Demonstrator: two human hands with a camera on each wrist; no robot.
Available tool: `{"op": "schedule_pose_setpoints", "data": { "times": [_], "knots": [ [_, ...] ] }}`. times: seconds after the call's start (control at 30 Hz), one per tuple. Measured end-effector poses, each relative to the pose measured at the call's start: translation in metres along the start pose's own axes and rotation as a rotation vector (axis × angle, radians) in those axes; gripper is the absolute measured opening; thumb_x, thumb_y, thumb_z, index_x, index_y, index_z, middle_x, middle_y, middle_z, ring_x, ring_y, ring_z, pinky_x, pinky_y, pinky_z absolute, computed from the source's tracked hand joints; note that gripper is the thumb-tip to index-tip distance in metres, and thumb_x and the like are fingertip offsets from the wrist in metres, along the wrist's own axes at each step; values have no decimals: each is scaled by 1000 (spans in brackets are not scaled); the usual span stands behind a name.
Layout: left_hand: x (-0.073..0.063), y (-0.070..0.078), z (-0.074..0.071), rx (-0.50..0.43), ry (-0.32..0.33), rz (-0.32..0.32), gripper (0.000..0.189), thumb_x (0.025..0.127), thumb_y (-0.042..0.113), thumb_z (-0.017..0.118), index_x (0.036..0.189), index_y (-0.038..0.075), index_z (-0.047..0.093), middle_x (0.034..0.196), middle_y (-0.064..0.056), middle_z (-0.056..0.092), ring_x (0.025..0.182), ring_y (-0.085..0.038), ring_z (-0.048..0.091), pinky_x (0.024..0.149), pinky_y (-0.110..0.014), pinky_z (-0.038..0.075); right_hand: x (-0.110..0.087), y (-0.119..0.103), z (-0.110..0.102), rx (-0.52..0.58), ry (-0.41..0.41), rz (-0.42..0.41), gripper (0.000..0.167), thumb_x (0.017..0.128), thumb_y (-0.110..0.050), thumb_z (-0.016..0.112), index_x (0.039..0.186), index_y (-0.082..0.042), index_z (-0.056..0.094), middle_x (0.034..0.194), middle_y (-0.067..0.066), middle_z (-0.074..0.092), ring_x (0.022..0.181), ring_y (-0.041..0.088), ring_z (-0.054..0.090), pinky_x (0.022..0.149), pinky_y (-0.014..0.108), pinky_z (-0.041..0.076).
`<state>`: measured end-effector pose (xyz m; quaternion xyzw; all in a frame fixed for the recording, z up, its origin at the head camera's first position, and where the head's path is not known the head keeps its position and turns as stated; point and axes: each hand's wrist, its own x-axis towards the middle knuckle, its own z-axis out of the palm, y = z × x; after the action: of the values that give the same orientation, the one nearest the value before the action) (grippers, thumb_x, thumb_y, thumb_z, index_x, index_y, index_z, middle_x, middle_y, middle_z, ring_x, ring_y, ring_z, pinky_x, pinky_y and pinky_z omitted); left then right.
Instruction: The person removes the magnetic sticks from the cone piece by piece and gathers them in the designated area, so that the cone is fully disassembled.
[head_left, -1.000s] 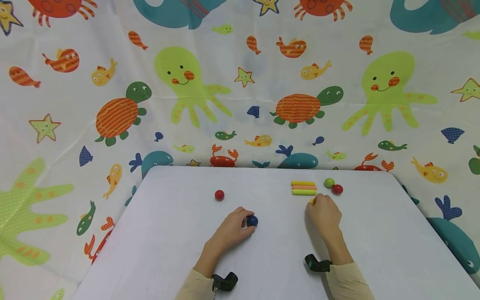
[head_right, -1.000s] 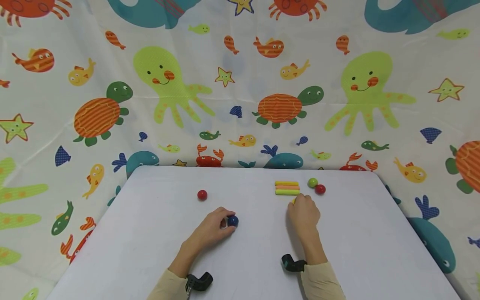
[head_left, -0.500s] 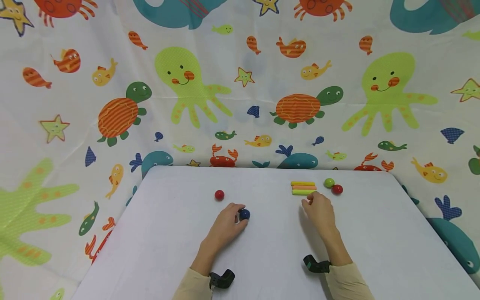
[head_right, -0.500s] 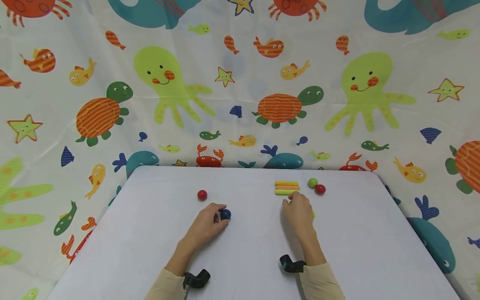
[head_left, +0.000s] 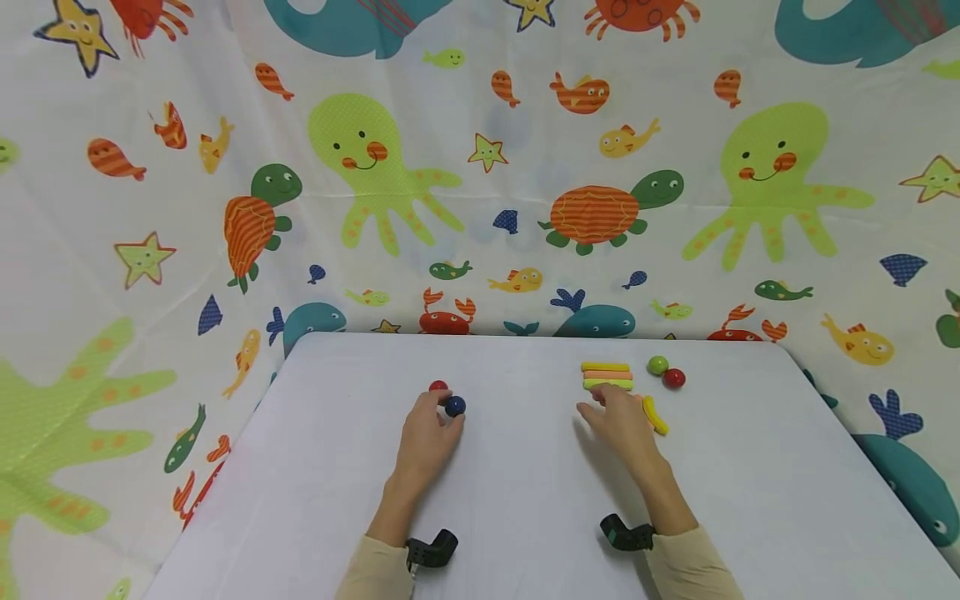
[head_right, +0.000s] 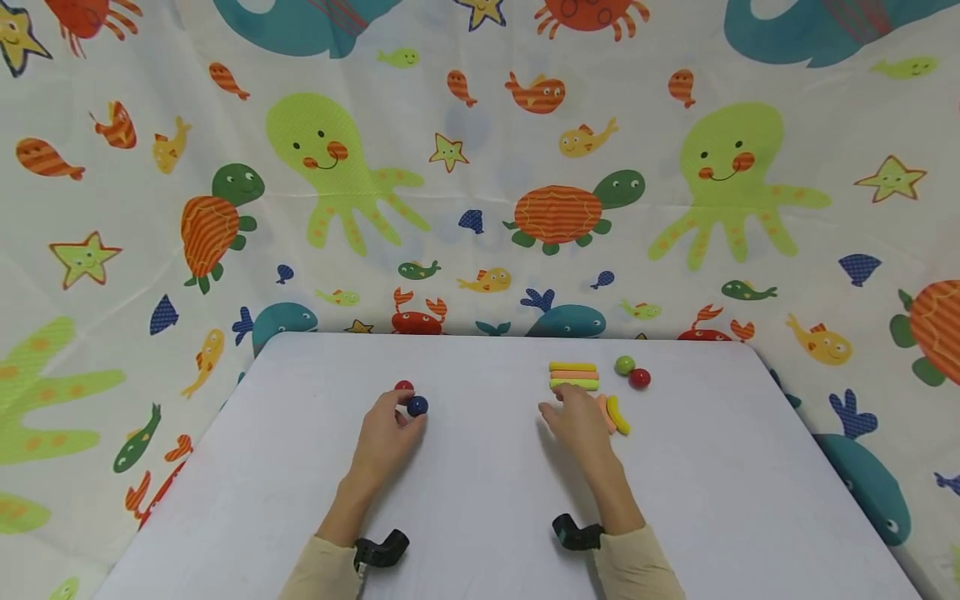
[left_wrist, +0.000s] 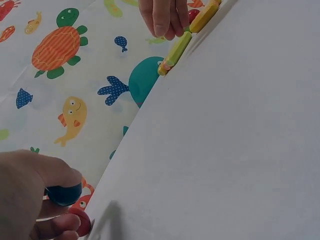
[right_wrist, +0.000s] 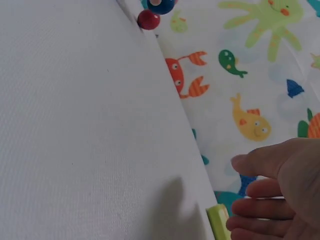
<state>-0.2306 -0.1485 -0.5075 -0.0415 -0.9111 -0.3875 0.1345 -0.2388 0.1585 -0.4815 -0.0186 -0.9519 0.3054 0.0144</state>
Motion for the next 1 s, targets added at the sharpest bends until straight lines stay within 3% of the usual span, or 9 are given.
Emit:
{"op": "schedule_pose_setpoints", "data": {
  "times": [0.4,0.73,1.0],
  "knots": [
    [8,-11,-8,2,87,-130,39,87,21,73,120,1,64,115,-14,63,91,-25,61,79,-39,52,-1,-17,12,-117,-200,7,65,90,-38,73,140,-1,55,138,21,61,128,40,56,104,56,47],
    [14,-19,-12,2,117,-159,36,85,15,73,115,-4,63,103,-18,63,93,-32,61,84,-47,51,-4,-19,21,-160,-190,-51,64,86,-36,78,134,1,59,134,21,63,124,37,60,105,52,48],
    [16,-25,-10,0,93,-177,39,86,16,73,118,-4,63,107,-20,64,100,-34,63,90,-50,51,-3,-23,23,-190,-198,-59,63,85,-35,79,133,2,60,138,23,60,128,40,57,107,53,46]
  ]
}}
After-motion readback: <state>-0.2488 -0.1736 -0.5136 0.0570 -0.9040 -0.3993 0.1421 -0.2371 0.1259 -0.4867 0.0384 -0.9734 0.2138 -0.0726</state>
